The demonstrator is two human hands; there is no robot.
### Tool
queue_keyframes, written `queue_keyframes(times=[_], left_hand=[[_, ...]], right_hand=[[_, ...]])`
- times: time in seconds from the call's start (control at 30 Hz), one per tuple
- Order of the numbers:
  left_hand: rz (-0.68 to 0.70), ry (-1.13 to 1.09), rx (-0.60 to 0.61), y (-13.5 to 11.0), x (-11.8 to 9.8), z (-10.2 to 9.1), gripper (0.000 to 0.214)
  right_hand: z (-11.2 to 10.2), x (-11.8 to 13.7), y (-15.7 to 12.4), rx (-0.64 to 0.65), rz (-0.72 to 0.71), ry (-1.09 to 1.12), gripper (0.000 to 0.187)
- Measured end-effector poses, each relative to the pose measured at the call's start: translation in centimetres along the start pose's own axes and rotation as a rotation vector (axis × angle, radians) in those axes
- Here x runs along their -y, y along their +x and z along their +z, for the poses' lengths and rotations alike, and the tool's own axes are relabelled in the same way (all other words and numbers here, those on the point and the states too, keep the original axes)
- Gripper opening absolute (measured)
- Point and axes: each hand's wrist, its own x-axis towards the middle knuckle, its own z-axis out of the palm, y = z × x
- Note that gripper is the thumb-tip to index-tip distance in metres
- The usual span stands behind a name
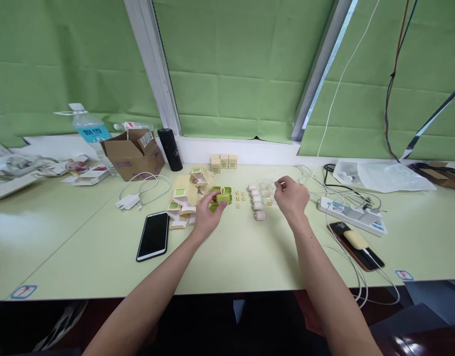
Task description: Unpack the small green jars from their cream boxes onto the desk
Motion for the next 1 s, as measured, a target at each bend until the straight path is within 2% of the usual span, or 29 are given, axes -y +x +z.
queue_keyframes(times=[0.07,0.2,0.3,0.37,0.53,0.67,0.8,1.0], left_hand=[[-0.037,-0.056,-0.001,0.0,0.0,0.1,0.047],[-0.105,-0.18,-0.006,0.2,0.0,0.2,0.049],[-0.124,-0.258,0.005,0.2,0.1,0.3,0.053],[-0.133,-0.291,0.022,0.1,0.0,0.4,0.057],[-0.114,-0.287,0.097,-0.5,-0.3,0.5,0.062],[-0.081,-0.256,0.116,-0.9,-0.4,0.3,0.067],[-0.016,-0.207,0.177,-1.1,-0.7,-0.2,0.059],[0.109,-0.027,0.074,-1.0,-1.1,-0.6,0.042]], right_hand=[[1.0,1.6,-1.5,-0.057,-0.152,0.168,0.026],[4.2,3.8,-4.9,-0.063,-0.523,0.427,0.028],[6.2,4.6,-6.8,-0.07,-0.799,0.464,0.025],[7.0,4.7,-7.6,-0.081,-0.875,0.441,0.025],[7.9,4.8,-8.1,-0.11,-0.823,0.425,0.022],[8.1,4.5,-7.7,-0.161,-0.819,0.539,0.02],[8.0,4.1,-7.4,-0.204,-0.81,0.651,0.025],[7.8,4.0,-7.4,-0.142,-0.761,0.691,0.032]])
